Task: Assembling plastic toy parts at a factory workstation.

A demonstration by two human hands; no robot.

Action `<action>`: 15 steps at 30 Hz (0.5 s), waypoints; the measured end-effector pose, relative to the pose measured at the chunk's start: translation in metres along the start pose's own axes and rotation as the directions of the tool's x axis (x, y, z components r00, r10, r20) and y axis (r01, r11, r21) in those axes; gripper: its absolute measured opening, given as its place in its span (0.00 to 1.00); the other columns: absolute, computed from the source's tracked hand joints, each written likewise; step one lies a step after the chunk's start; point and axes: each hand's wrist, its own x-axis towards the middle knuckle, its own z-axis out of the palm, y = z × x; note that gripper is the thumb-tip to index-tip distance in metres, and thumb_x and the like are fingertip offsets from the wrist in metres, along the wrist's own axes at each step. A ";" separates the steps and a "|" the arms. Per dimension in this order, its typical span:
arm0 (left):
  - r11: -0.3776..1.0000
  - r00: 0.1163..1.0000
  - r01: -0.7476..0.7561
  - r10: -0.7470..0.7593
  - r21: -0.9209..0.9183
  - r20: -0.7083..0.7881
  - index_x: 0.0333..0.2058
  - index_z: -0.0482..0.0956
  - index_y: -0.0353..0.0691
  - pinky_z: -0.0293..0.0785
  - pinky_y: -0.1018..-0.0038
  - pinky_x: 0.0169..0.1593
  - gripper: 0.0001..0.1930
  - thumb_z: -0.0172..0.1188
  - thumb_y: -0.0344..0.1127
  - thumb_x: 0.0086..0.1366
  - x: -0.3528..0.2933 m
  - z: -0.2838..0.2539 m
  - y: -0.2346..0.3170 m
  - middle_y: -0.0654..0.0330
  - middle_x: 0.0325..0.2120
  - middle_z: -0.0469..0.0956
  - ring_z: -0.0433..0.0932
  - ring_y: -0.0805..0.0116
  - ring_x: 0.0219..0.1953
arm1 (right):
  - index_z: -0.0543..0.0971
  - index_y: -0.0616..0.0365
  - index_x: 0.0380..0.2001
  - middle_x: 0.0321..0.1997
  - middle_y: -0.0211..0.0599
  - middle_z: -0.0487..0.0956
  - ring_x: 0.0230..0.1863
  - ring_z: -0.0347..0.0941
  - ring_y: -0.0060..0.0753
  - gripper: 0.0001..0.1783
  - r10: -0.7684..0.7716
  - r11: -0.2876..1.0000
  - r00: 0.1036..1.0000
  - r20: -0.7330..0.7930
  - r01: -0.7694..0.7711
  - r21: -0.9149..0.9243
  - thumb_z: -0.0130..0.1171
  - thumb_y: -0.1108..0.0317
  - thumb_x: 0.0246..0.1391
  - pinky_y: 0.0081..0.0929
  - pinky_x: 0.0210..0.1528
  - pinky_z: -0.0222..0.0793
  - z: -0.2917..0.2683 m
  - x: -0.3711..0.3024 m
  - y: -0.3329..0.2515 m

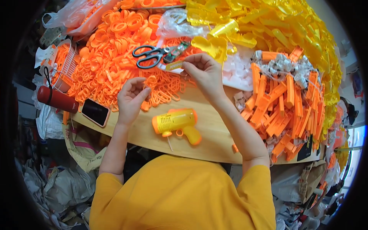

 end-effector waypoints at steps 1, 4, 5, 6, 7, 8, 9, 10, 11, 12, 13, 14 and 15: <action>0.999 0.995 0.045 -0.045 -0.002 0.092 0.44 0.77 0.34 0.76 0.81 0.34 0.11 0.60 0.23 0.63 -0.004 -0.005 -0.004 0.64 0.29 0.79 0.78 0.77 0.28 | 0.77 0.65 0.39 0.34 0.37 0.82 0.31 0.79 0.24 0.08 -0.018 0.999 1.000 -0.019 0.019 0.026 0.61 0.75 0.56 0.20 0.35 0.76 0.001 -0.013 0.004; 0.953 0.969 0.200 -0.158 -0.229 0.189 0.43 0.79 0.33 0.78 0.79 0.37 0.10 0.60 0.24 0.63 -0.017 0.009 0.001 0.62 0.30 0.80 0.79 0.76 0.31 | 0.77 0.66 0.39 0.34 0.38 0.82 0.32 0.80 0.25 0.07 -0.052 0.998 0.997 -0.050 0.051 -0.024 0.61 0.76 0.57 0.20 0.35 0.76 -0.005 -0.050 0.017; 0.935 0.958 0.252 -0.204 -0.249 0.202 0.45 0.78 0.32 0.78 0.77 0.37 0.10 0.58 0.24 0.65 -0.022 0.016 0.003 0.59 0.31 0.80 0.79 0.73 0.31 | 0.77 0.67 0.40 0.34 0.38 0.82 0.32 0.80 0.25 0.08 -0.048 0.999 0.996 -0.069 0.046 -0.023 0.61 0.75 0.57 0.20 0.36 0.76 -0.004 -0.062 0.017; 0.933 0.955 0.263 -0.215 -0.246 0.204 0.45 0.78 0.32 0.78 0.77 0.37 0.10 0.58 0.24 0.65 -0.027 0.019 0.003 0.59 0.31 0.80 0.79 0.73 0.31 | 0.77 0.67 0.40 0.34 0.38 0.82 0.32 0.80 0.25 0.08 -0.038 0.999 0.996 -0.075 0.036 -0.021 0.61 0.75 0.57 0.20 0.36 0.76 -0.005 -0.072 0.020; 0.926 0.939 0.304 -0.251 -0.223 0.236 0.46 0.78 0.32 0.79 0.77 0.38 0.11 0.57 0.24 0.65 -0.031 0.022 0.002 0.59 0.32 0.81 0.79 0.73 0.31 | 0.77 0.67 0.40 0.34 0.38 0.82 0.33 0.80 0.26 0.09 -0.030 1.000 0.996 -0.081 0.030 -0.001 0.61 0.75 0.57 0.21 0.36 0.77 -0.007 -0.081 0.024; 0.918 0.920 0.343 -0.286 -0.198 0.267 0.48 0.78 0.32 0.79 0.76 0.39 0.12 0.56 0.24 0.65 -0.035 0.025 0.002 0.58 0.33 0.81 0.79 0.73 0.32 | 0.77 0.67 0.41 0.35 0.39 0.82 0.33 0.80 0.26 0.10 -0.023 0.999 0.996 -0.085 0.024 0.020 0.61 0.75 0.57 0.21 0.36 0.77 -0.008 -0.088 0.028; 0.918 0.912 0.359 -0.307 -0.168 0.271 0.49 0.77 0.32 0.80 0.76 0.41 0.13 0.55 0.24 0.66 -0.040 0.028 0.002 0.58 0.35 0.80 0.80 0.73 0.33 | 0.77 0.67 0.42 0.35 0.39 0.82 0.34 0.80 0.26 0.10 -0.005 0.999 0.996 -0.089 0.008 0.037 0.61 0.75 0.57 0.22 0.37 0.77 -0.009 -0.095 0.032; 0.915 0.909 0.367 -0.316 -0.165 0.271 0.49 0.77 0.32 0.80 0.76 0.41 0.13 0.55 0.24 0.66 -0.043 0.031 0.002 0.58 0.35 0.80 0.80 0.73 0.33 | 0.77 0.67 0.42 0.35 0.39 0.82 0.34 0.80 0.26 0.10 0.003 0.999 0.996 -0.092 0.001 0.040 0.61 0.75 0.57 0.22 0.37 0.77 -0.010 -0.100 0.033; 0.906 0.900 0.392 -0.341 -0.161 0.272 0.49 0.77 0.32 0.80 0.77 0.42 0.13 0.55 0.24 0.66 -0.046 0.035 0.002 0.58 0.35 0.80 0.80 0.73 0.33 | 0.77 0.68 0.42 0.36 0.39 0.82 0.35 0.80 0.27 0.10 0.011 0.999 0.995 -0.099 -0.007 0.040 0.61 0.74 0.58 0.22 0.38 0.77 -0.010 -0.106 0.032; 0.897 0.891 0.414 -0.364 -0.157 0.273 0.49 0.77 0.32 0.81 0.77 0.42 0.13 0.55 0.24 0.66 -0.048 0.038 0.002 0.57 0.36 0.80 0.80 0.73 0.34 | 0.77 0.68 0.42 0.37 0.39 0.82 0.35 0.80 0.27 0.10 0.016 0.999 0.994 -0.106 -0.012 0.040 0.60 0.74 0.58 0.21 0.38 0.77 -0.011 -0.110 0.032; 0.895 0.889 0.418 -0.369 -0.154 0.272 0.49 0.77 0.32 0.81 0.77 0.42 0.13 0.55 0.24 0.66 -0.050 0.040 0.001 0.57 0.36 0.80 0.80 0.73 0.34 | 0.77 0.68 0.42 0.37 0.39 0.82 0.35 0.80 0.27 0.10 0.020 0.999 0.994 -0.107 -0.016 0.043 0.60 0.74 0.58 0.21 0.38 0.77 -0.011 -0.113 0.034; 0.879 0.878 0.445 -0.390 -0.172 0.277 0.49 0.77 0.31 0.80 0.78 0.42 0.13 0.55 0.23 0.66 -0.053 0.042 0.002 0.57 0.36 0.80 0.80 0.74 0.34 | 0.77 0.68 0.42 0.37 0.40 0.82 0.36 0.80 0.27 0.10 0.016 0.998 0.994 -0.110 -0.009 0.065 0.60 0.74 0.58 0.22 0.39 0.77 -0.012 -0.117 0.038; 0.862 0.867 0.469 -0.410 -0.190 0.282 0.49 0.78 0.31 0.80 0.80 0.42 0.13 0.55 0.23 0.66 -0.054 0.043 0.002 0.57 0.36 0.80 0.80 0.75 0.34 | 0.77 0.68 0.43 0.38 0.40 0.82 0.36 0.80 0.27 0.11 0.011 0.996 0.994 -0.113 -0.002 0.087 0.60 0.74 0.59 0.22 0.39 0.77 -0.013 -0.120 0.040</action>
